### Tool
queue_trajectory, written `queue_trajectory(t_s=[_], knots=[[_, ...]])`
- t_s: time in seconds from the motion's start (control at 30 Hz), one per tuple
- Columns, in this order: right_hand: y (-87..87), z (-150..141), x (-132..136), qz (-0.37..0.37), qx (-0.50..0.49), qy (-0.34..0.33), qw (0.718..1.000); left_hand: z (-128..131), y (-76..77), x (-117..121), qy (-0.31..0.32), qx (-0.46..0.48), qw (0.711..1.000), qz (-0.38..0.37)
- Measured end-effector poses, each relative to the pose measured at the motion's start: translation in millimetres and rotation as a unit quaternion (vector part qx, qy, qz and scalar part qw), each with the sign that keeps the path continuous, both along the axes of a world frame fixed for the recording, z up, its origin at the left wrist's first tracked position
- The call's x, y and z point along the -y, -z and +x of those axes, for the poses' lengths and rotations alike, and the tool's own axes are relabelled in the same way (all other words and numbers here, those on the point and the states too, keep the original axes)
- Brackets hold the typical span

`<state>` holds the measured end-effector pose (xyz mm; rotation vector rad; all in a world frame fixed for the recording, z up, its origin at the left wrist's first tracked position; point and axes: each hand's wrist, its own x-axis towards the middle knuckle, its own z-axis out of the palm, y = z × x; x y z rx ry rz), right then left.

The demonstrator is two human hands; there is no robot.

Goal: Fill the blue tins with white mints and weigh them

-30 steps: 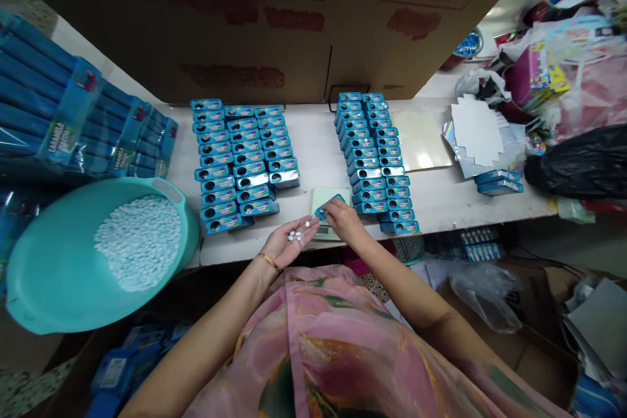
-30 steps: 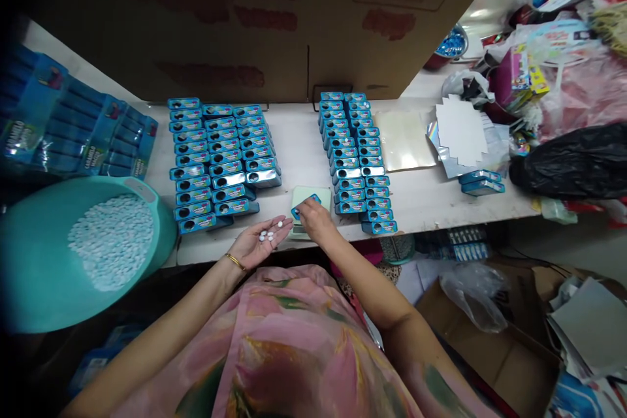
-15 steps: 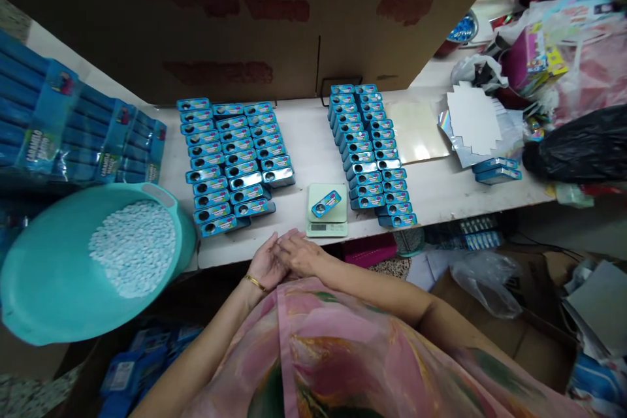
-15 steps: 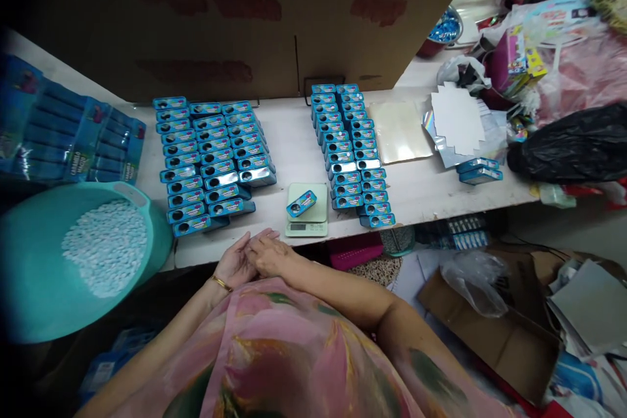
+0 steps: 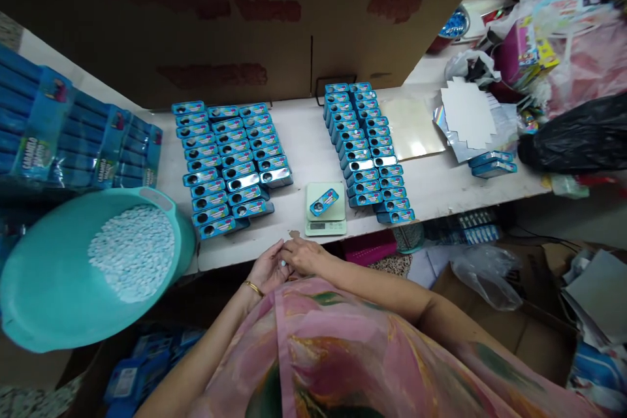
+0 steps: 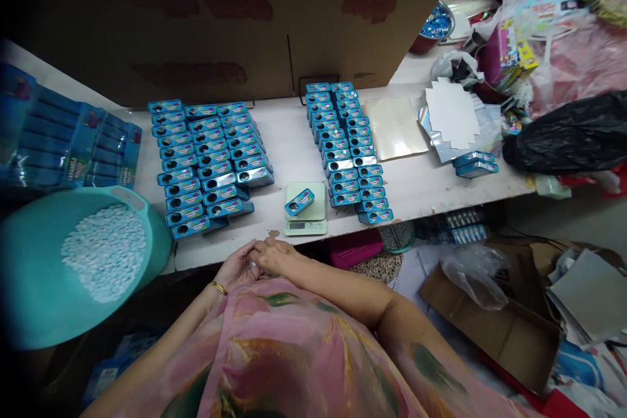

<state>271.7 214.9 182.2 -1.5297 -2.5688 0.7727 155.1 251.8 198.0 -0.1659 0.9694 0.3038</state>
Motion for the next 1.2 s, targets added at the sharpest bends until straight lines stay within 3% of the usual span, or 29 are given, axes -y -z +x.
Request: queue_trajectory(t_s=[0.2,0.37,0.5,0.67,0.97,1.03,1.13,1.2], knots=[[-8.0,12,-1,0.026,-0.028,0.061,0.997,10,-2.2,-7,-0.006,0.020,0.999,0.041],[-22.3,52,-19,0.051,-0.104,0.170,0.979,30,-4.8,-24,-0.010,0.014,0.996,0.084],[-25.6,79,-36,0.031,-0.067,0.243,0.967,36,-3.8,-31,-0.006,0.010,0.996,0.090],[-23.5,85,-42,0.014,-0.042,0.252,0.967,28,2.4,-25,-0.024,0.003,0.997,0.073],[-26.5,82,-26,0.123,-0.144,0.285,0.940,16,3.3,-20,-0.047,-0.010,0.996,0.069],[-27.7,66,-18,0.125,-0.145,0.238,0.952,14,2.2,-17,-0.050,-0.004,0.997,0.066],[-22.4,30,-4,0.086,-0.096,0.081,0.988,9,0.3,-11,-0.037,0.029,0.997,0.058],[-15.8,9,1,0.055,-0.041,0.008,0.998,3,-0.6,-7,-0.022,0.051,0.997,0.057]])
